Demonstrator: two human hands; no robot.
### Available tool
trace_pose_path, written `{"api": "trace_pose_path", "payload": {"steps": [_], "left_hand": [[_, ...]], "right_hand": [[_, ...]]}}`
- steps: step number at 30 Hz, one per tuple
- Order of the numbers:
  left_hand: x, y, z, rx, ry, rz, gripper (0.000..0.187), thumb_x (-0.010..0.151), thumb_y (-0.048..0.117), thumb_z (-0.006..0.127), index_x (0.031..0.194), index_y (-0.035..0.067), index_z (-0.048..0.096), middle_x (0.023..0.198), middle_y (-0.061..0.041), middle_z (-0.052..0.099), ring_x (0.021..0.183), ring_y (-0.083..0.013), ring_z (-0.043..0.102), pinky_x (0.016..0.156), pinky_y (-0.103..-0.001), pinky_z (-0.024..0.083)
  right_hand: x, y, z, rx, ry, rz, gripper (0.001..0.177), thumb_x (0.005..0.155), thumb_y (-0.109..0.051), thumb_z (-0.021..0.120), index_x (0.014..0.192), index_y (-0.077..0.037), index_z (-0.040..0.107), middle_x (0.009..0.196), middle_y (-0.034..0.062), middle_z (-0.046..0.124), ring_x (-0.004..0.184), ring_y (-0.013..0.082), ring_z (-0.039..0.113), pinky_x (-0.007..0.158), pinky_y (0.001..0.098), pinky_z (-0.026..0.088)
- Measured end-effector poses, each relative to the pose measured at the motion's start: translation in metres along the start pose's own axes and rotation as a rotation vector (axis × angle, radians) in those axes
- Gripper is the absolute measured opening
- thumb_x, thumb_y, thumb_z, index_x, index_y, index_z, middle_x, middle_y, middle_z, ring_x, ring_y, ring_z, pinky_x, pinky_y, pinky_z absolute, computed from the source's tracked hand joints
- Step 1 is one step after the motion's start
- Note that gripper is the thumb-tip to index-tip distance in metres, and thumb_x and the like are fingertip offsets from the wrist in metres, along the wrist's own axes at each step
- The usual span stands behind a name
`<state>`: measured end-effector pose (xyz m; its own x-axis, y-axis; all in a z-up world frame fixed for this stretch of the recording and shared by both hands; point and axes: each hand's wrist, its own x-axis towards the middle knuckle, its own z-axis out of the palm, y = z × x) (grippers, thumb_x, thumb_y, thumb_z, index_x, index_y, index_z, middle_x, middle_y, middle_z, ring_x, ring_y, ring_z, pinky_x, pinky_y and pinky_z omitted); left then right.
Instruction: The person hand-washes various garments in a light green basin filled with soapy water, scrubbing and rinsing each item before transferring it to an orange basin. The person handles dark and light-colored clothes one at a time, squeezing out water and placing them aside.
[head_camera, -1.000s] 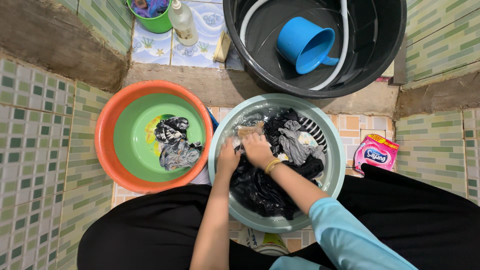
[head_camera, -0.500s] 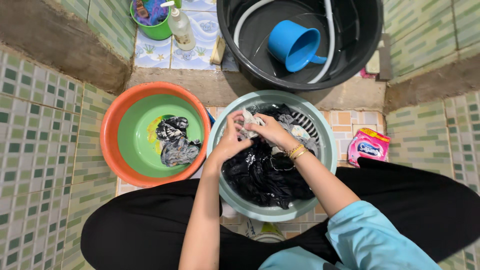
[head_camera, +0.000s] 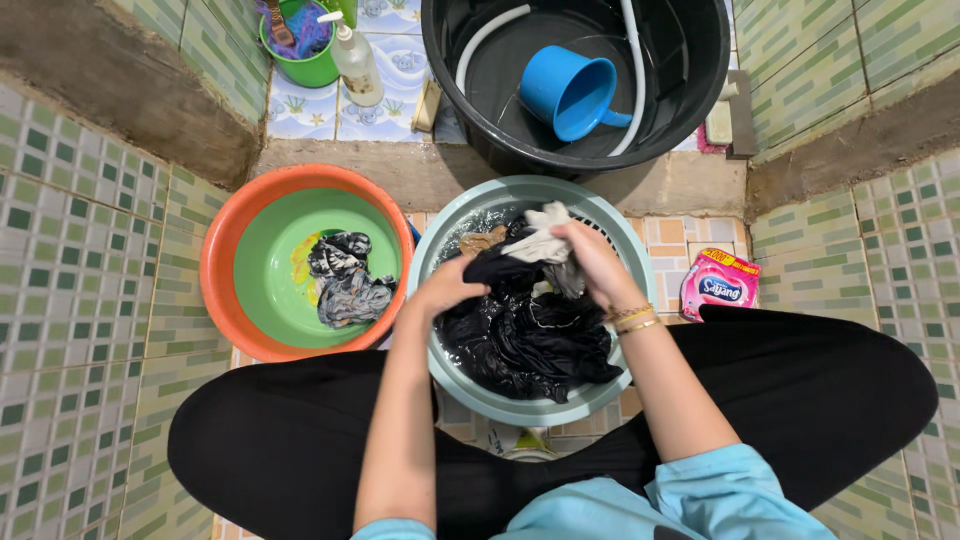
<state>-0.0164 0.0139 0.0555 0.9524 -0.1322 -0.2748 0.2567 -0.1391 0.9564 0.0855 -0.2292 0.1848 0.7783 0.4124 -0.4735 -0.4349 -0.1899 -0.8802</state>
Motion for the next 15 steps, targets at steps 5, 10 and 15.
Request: {"api": "trace_pose_path", "payload": {"steps": [5, 10, 15], "left_hand": [[-0.015, 0.066, -0.018, 0.194, 0.022, 0.111, 0.069, 0.071, 0.02, 0.081, 0.135, 0.002, 0.061, 0.127, -0.015, 0.06, 0.12, -0.0234, 0.059, 0.106, -0.033, 0.045], [-0.02, 0.119, 0.003, 0.36, 0.101, 0.394, 0.061, 0.073, 0.016, 0.081, 0.127, -0.002, 0.06, 0.143, -0.017, 0.048, 0.136, -0.0307, 0.047, 0.113, -0.038, 0.039], [-0.024, 0.153, 0.022, -0.152, 0.083, 0.311, 0.066, 0.073, 0.019, 0.073, 0.137, 0.004, 0.06, 0.119, -0.014, 0.068, 0.11, -0.0248, 0.065, 0.1, -0.035, 0.052]], "right_hand": [[0.008, 0.035, -0.012, -0.397, -0.087, 0.139, 0.066, 0.091, -0.039, 0.065, 0.142, -0.005, 0.041, 0.122, 0.014, 0.07, 0.108, 0.0212, 0.066, 0.091, 0.0356, 0.053], [-0.005, 0.038, 0.006, -0.526, -0.385, -0.522, 0.133, 0.068, -0.03, 0.095, 0.158, 0.003, 0.002, 0.159, 0.0256, 0.02, 0.148, 0.0342, 0.024, 0.119, 0.0406, 0.022], [-0.002, 0.056, 0.042, -0.427, -0.194, -0.621, 0.104, 0.071, -0.024, 0.092, 0.152, 0.0, 0.031, 0.148, 0.0204, 0.047, 0.139, 0.0306, 0.045, 0.116, 0.0402, 0.036]]}}
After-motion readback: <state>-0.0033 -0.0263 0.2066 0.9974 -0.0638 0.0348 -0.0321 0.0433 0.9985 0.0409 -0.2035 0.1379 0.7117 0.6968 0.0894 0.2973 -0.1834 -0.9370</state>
